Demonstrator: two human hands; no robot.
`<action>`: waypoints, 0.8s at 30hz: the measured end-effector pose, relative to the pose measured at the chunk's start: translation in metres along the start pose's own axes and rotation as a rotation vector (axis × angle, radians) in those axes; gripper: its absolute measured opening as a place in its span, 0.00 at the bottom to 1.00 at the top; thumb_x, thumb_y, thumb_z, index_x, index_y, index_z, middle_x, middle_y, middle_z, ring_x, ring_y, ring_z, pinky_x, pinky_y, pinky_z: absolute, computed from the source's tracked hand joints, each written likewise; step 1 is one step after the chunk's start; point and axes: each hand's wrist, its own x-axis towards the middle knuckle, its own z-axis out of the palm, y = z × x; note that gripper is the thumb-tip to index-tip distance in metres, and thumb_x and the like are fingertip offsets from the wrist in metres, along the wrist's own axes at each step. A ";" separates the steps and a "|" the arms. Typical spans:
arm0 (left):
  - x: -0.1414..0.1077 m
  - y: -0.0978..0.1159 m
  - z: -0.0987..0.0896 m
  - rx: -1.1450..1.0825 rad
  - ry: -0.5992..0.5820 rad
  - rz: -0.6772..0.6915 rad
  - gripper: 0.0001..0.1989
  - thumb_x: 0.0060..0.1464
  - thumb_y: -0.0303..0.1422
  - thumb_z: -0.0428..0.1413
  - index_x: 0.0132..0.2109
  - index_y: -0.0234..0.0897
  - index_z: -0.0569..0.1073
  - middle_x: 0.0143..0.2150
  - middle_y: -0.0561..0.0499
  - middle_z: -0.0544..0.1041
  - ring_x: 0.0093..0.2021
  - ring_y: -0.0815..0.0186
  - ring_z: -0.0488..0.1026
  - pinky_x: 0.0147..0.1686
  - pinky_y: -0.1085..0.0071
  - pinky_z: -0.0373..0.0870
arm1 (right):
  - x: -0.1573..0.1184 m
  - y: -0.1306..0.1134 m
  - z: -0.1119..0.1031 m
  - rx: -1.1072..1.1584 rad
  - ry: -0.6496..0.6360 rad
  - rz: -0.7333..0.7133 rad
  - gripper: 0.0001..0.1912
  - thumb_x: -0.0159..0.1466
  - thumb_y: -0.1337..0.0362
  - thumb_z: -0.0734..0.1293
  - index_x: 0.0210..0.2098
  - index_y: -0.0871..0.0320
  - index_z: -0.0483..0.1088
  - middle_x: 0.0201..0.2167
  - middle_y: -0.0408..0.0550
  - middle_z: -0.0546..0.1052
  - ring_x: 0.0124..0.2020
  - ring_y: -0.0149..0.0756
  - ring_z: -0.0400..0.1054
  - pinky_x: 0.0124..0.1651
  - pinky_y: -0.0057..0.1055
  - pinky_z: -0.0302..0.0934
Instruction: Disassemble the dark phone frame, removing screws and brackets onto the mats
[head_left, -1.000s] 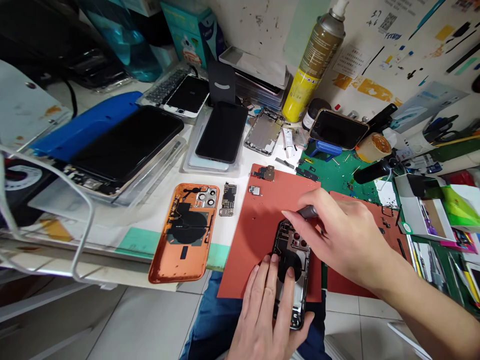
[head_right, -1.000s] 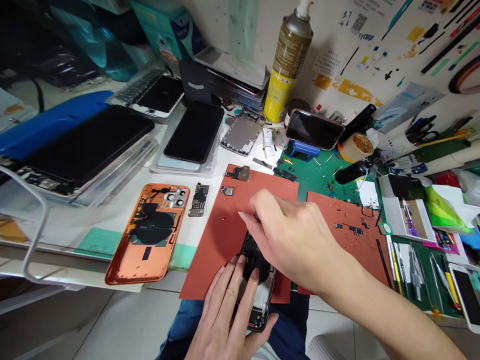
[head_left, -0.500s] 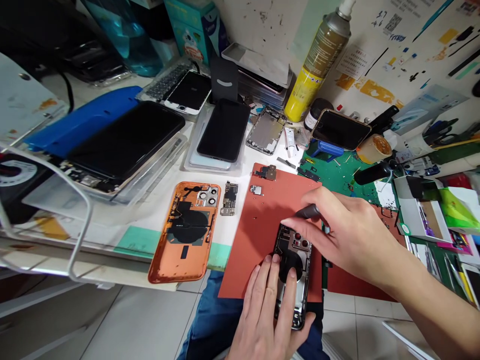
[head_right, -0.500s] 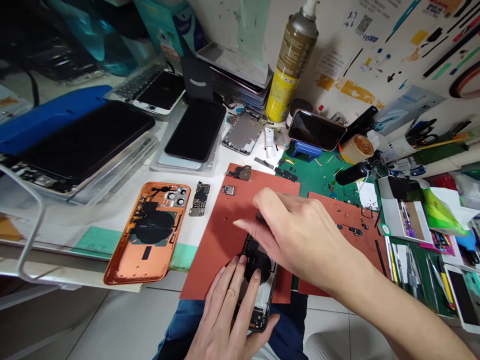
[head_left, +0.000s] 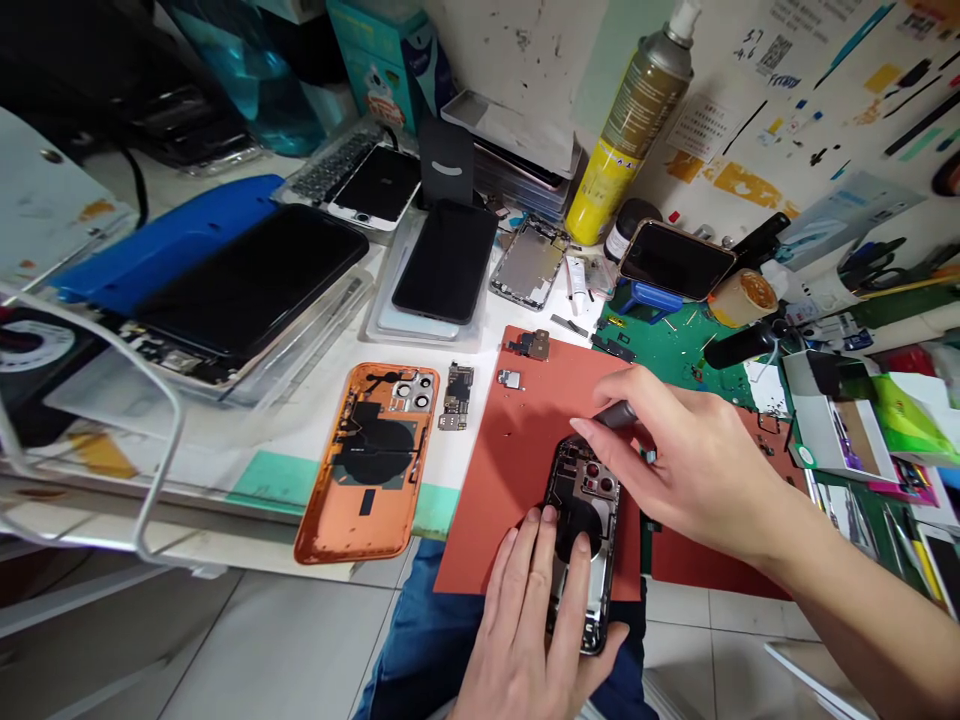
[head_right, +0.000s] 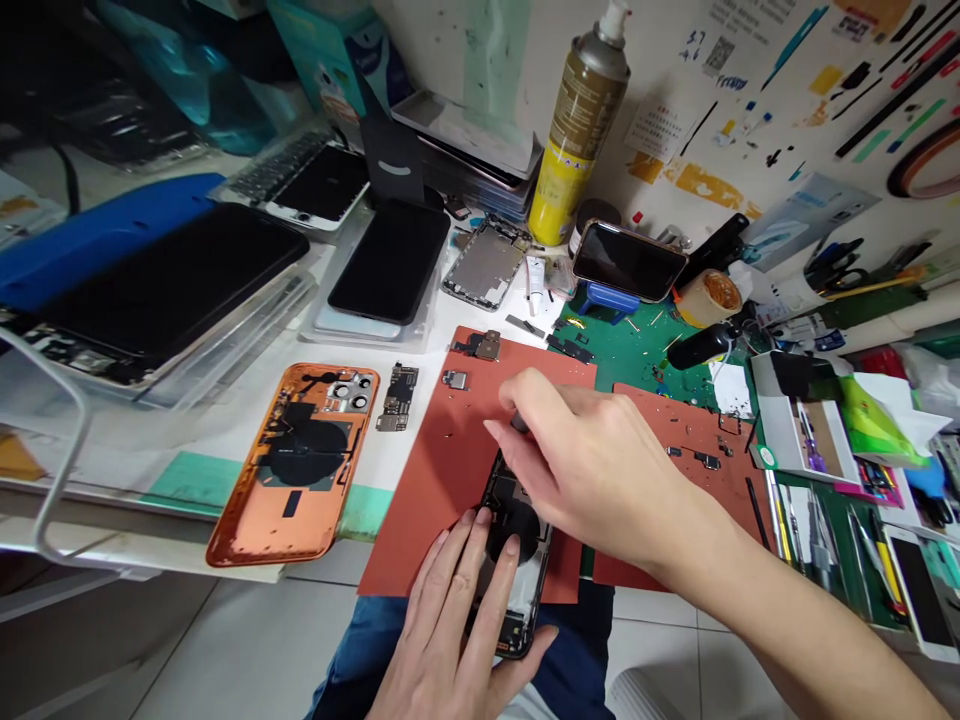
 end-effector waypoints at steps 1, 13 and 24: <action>0.000 0.000 0.000 0.000 -0.003 0.006 0.37 0.67 0.46 0.65 0.71 0.22 0.70 0.69 0.18 0.73 0.76 0.32 0.64 0.68 0.42 0.71 | 0.000 0.000 0.000 0.012 -0.005 -0.005 0.03 0.76 0.66 0.64 0.48 0.56 0.67 0.34 0.43 0.78 0.28 0.31 0.70 0.28 0.29 0.60; 0.002 -0.003 -0.005 -0.030 -0.041 0.032 0.35 0.68 0.44 0.63 0.72 0.24 0.70 0.71 0.18 0.70 0.77 0.31 0.59 0.69 0.42 0.68 | -0.003 0.004 0.003 0.014 0.062 -0.029 0.02 0.75 0.67 0.65 0.47 0.56 0.67 0.37 0.44 0.79 0.28 0.28 0.70 0.29 0.28 0.62; 0.007 0.009 0.006 -0.046 0.024 -0.015 0.41 0.65 0.54 0.64 0.70 0.22 0.72 0.68 0.20 0.73 0.74 0.33 0.65 0.73 0.42 0.63 | -0.005 0.006 0.008 0.042 0.120 -0.010 0.06 0.74 0.68 0.66 0.49 0.55 0.65 0.32 0.40 0.77 0.29 0.30 0.73 0.29 0.28 0.63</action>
